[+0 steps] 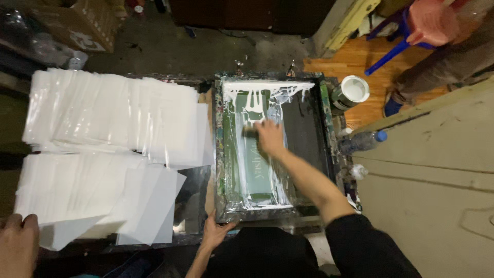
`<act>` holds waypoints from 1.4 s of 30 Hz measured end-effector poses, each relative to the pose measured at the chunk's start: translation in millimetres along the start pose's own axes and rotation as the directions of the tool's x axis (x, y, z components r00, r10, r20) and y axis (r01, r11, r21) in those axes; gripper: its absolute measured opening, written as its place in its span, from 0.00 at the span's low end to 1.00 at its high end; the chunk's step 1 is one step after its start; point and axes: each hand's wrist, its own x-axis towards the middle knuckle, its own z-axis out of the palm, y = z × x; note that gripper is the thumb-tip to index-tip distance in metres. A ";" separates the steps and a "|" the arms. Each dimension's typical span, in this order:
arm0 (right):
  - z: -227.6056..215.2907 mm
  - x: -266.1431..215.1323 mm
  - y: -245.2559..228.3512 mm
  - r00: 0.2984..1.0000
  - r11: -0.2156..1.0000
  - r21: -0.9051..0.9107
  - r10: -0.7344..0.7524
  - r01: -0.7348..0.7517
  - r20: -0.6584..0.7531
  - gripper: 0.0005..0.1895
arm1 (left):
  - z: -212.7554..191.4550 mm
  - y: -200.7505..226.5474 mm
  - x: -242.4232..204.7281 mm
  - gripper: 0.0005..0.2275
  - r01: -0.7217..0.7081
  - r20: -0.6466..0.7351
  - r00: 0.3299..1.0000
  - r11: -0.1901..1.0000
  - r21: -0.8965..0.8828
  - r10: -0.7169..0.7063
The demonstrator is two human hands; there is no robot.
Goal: The person performs screen printing by placing a sheet of paper under a screen, applying white ink with a squeegee, and pulling the ink across the screen. They repeat this process for multiple sheets, stacking the printed items to the side.
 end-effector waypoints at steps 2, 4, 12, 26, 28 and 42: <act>14.7 53.7 23.3 0.994 0.996 -0.074 0.032 -0.040 -0.105 0.35 | -4.1 6.1 1.5 0.32 -0.060 -0.039 0.997 0.994 0.092 0.063; 14.9 64.7 32.1 0.996 0.996 -0.094 -0.011 0.003 -0.089 0.40 | -8.3 26.9 -11.8 0.39 0.089 -0.007 0.996 0.985 0.146 -0.089; 49.6 -135.8 -37.4 0.979 0.999 0.019 -0.043 0.040 0.201 0.34 | -10.7 -15.5 4.3 0.42 0.061 -0.037 0.998 0.777 0.627 -0.048; 20.8 -87.7 -15.1 0.980 0.991 0.030 -0.136 0.133 0.146 0.22 | -17.2 19.1 -17.5 0.36 0.227 -0.070 0.974 0.927 0.299 -0.216; 1.3 -162.6 -39.0 0.934 0.984 0.075 -0.178 0.163 0.311 0.32 | -12.0 10.6 -13.9 0.26 0.165 -0.080 0.984 0.984 0.065 -0.160; -332.3 -131.6 -15.7 0.309 0.953 0.020 -0.079 0.303 -0.948 0.13 | 24.3 241.9 97.4 0.15 -0.177 -0.121 0.984 0.688 -0.704 0.130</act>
